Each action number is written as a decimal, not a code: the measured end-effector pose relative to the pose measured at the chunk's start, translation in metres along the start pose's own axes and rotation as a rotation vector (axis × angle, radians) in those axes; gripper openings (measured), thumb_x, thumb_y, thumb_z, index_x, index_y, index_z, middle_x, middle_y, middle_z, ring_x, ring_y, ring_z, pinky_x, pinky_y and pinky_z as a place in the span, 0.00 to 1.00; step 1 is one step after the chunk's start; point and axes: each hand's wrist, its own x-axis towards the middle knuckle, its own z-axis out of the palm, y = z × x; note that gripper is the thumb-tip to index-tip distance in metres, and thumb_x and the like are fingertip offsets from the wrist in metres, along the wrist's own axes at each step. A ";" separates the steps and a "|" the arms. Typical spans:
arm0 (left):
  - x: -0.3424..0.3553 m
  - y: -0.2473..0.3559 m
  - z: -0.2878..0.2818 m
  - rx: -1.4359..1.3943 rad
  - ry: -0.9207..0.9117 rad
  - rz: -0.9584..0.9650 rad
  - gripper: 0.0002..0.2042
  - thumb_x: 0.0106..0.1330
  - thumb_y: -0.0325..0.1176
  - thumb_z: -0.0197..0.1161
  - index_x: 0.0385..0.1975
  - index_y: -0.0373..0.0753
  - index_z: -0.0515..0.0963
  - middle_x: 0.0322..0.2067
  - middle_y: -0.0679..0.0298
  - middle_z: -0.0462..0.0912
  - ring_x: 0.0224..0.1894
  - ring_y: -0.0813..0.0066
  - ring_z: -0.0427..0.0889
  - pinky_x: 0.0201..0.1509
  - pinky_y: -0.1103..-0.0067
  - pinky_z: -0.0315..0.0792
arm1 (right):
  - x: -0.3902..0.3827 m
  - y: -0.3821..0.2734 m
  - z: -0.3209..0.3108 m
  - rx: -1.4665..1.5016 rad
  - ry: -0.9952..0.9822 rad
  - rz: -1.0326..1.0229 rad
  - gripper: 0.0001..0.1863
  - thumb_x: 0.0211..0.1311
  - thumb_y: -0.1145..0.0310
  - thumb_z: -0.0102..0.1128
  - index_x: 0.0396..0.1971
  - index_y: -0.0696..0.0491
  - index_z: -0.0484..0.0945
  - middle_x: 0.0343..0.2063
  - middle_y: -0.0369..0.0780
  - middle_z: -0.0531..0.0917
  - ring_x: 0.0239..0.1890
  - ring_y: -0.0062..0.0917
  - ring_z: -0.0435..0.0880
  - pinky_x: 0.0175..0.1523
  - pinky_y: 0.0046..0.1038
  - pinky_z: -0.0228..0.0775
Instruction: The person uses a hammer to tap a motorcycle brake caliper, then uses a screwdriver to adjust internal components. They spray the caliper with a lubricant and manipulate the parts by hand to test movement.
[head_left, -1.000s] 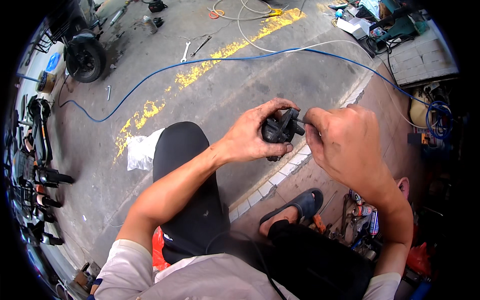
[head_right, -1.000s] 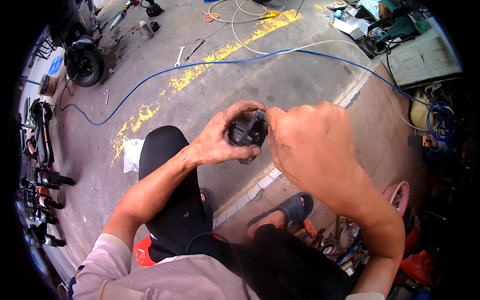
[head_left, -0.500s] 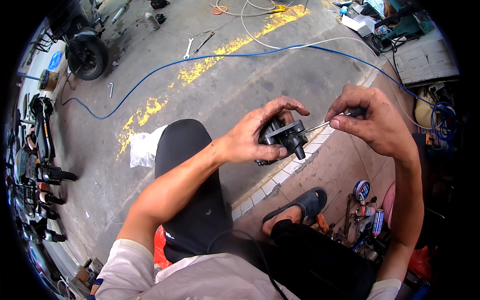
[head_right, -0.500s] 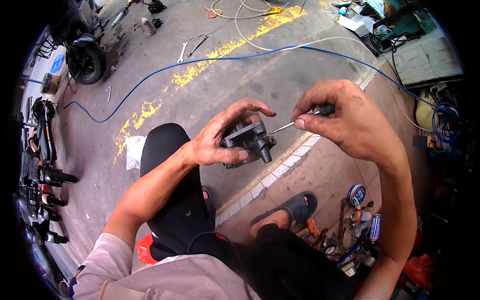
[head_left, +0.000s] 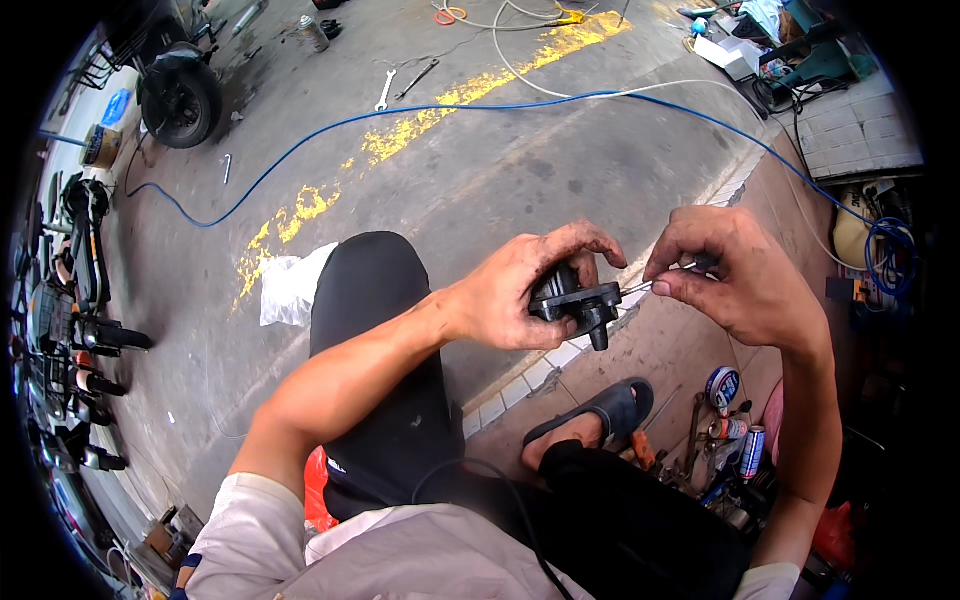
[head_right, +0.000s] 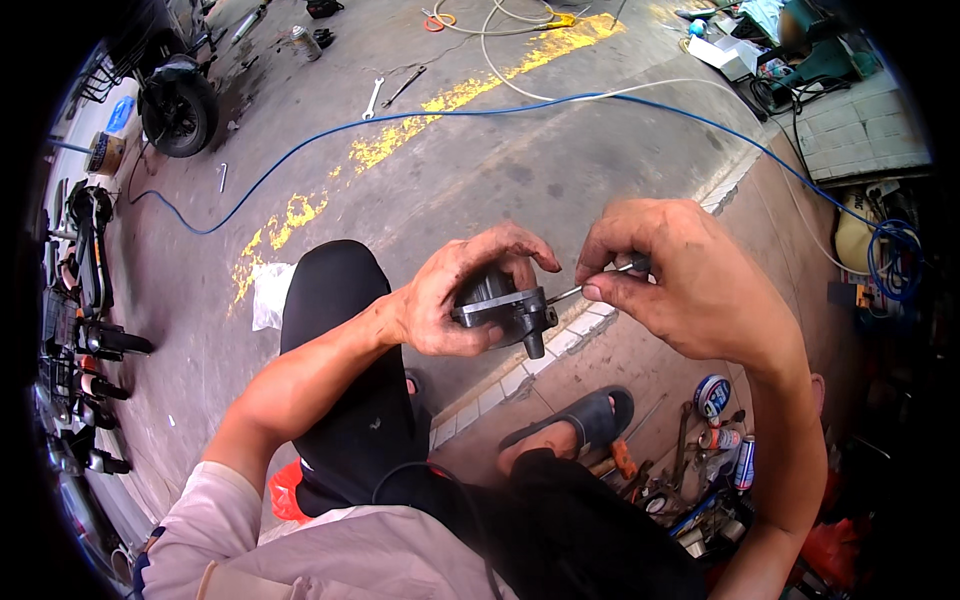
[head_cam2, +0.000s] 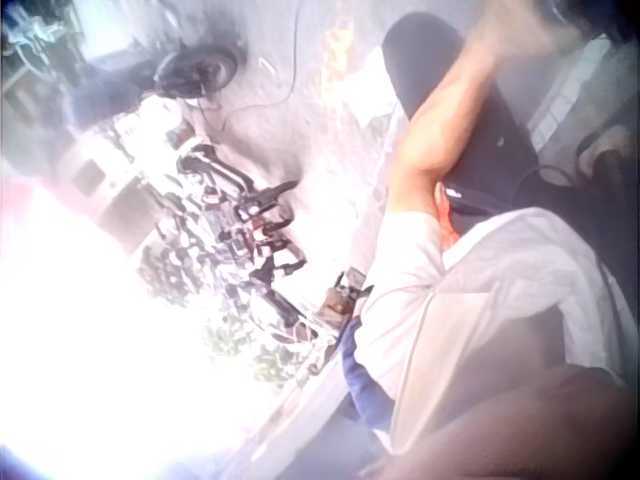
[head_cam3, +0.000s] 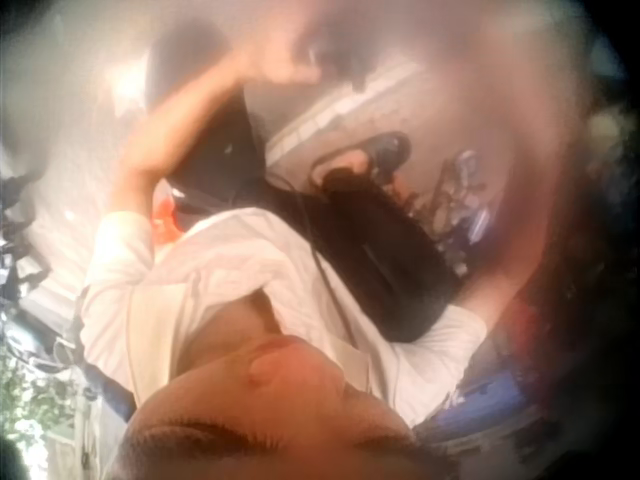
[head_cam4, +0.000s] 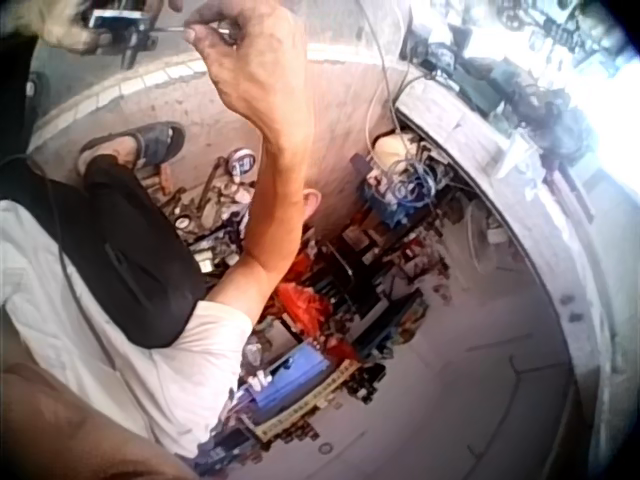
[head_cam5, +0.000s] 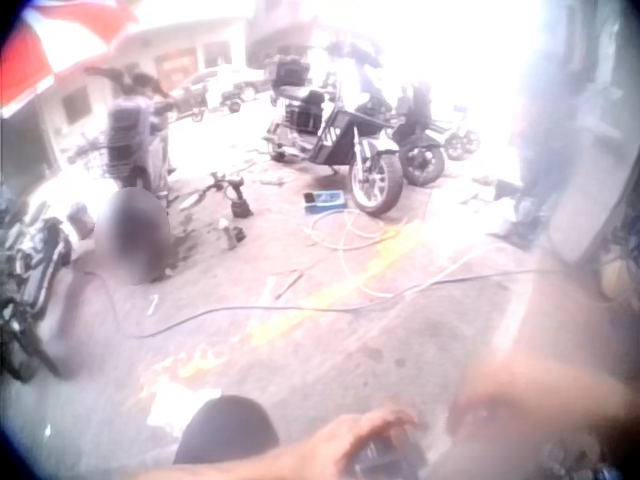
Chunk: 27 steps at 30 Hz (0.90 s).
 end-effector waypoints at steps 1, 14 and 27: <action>-0.001 0.001 0.002 0.001 0.008 0.004 0.39 0.43 0.33 0.67 0.63 0.32 0.72 0.35 0.60 0.83 0.40 0.69 0.84 0.48 0.75 0.76 | -0.002 -0.004 0.005 0.005 0.020 -0.008 0.06 0.61 0.76 0.71 0.36 0.60 0.85 0.33 0.45 0.86 0.36 0.37 0.86 0.40 0.33 0.77; 0.004 0.004 -0.006 0.092 0.090 0.184 0.39 0.44 0.28 0.66 0.63 0.30 0.67 0.35 0.57 0.83 0.37 0.63 0.85 0.46 0.74 0.77 | -0.021 -0.020 0.015 -0.136 0.344 -0.056 0.06 0.58 0.79 0.72 0.35 0.57 0.85 0.29 0.42 0.82 0.29 0.35 0.83 0.34 0.32 0.73; 0.005 0.001 -0.004 0.159 0.094 0.284 0.36 0.45 0.27 0.65 0.61 0.30 0.70 0.35 0.56 0.84 0.36 0.56 0.86 0.44 0.71 0.78 | -0.020 -0.013 0.008 -0.150 0.222 -0.079 0.08 0.56 0.78 0.72 0.35 0.56 0.85 0.29 0.43 0.81 0.32 0.40 0.83 0.38 0.36 0.73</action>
